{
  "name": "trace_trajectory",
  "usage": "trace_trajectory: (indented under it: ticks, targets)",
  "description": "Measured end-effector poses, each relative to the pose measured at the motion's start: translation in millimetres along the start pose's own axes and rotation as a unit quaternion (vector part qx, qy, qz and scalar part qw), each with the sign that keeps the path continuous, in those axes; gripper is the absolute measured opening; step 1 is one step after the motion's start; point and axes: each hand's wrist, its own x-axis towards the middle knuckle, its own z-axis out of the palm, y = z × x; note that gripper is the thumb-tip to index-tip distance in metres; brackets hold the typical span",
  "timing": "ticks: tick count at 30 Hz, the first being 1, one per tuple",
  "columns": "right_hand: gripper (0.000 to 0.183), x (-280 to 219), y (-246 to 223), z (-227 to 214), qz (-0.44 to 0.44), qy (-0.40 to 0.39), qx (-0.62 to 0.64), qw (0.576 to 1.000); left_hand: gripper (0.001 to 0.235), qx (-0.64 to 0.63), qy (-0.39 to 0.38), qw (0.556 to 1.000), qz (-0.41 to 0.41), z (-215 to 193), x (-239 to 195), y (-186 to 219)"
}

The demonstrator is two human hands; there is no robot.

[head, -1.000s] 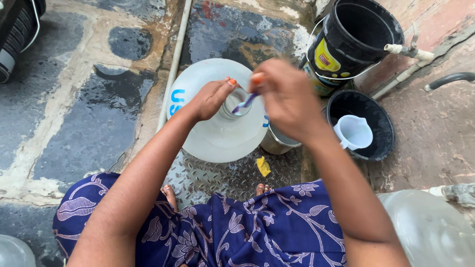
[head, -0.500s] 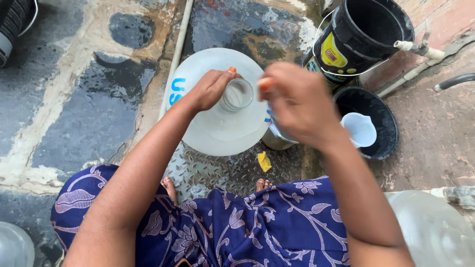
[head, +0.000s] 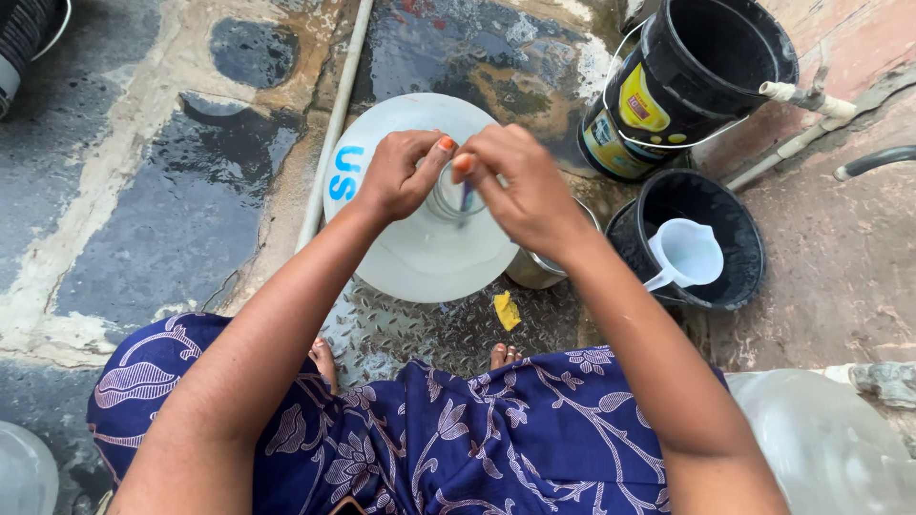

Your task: The person cleans a large plastic water dispenser bottle. They use a toothbrush to scrub the inside of the bottle's neck and a yellow sponge to wipe the exterior surface.

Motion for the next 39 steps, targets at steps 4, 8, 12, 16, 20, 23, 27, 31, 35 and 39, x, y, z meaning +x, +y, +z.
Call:
trace_trajectory:
  ticks: [4, 8, 12, 16, 20, 23, 27, 31, 35, 39]
  targets:
    - [0.024, 2.0, 1.3, -5.7, -0.021, 0.022, -0.043, 0.999, 0.035, -0.008, -0.018, 1.0, 0.019, -0.2, 3.6, 1.3]
    - [0.029, -10.6, -30.8, -49.3, -0.006, 0.071, -0.041, 0.997, 0.033, -0.017, -0.024, 0.999, 0.018, 2.7, 6.3, -2.7]
    - [0.024, -12.5, -39.5, -50.8, -0.02, 0.072, -0.052, 0.996, 0.032, -0.017, -0.011, 0.999, 0.039, 2.0, 9.0, -0.5]
    - [0.021, 4.4, -8.8, -0.9, -0.011, 0.03, -0.05, 0.998, 0.036, -0.018, -0.048, 0.999, -0.013, -1.3, 7.7, 4.3]
    - [0.018, 3.3, 8.2, 2.4, -0.021, -0.02, -0.059, 0.998, 0.04, -0.056, -0.031, 0.998, 0.013, 3.6, 4.8, -2.5]
    - [0.015, 0.1, 2.2, -2.8, -0.068, -0.04, -0.104, 0.991, 0.048, -0.069, -0.045, 0.996, 0.045, 7.9, 5.3, -19.1]
    - [0.014, -1.8, -0.3, 6.5, -0.106, -0.065, -0.103, 0.987, 0.056, -0.071, -0.077, 0.994, 0.032, 13.3, 3.2, -40.5]
    - [0.013, 4.5, 20.3, 12.5, -0.036, -0.045, -0.021, 0.998, 0.043, -0.065, -0.084, 0.994, 0.014, 22.6, 1.0, -36.9]
    - [0.032, 3.6, 34.1, 8.1, 0.155, 0.02, 0.052, 0.986, 0.03, -0.054, -0.047, 0.997, 0.03, 11.9, 5.6, -19.3]
    - [0.038, -9.0, 48.1, 18.6, 0.266, 0.086, 0.307, 0.91, 0.028, -0.049, 0.018, 0.998, 0.017, 6.4, 4.2, -13.7]
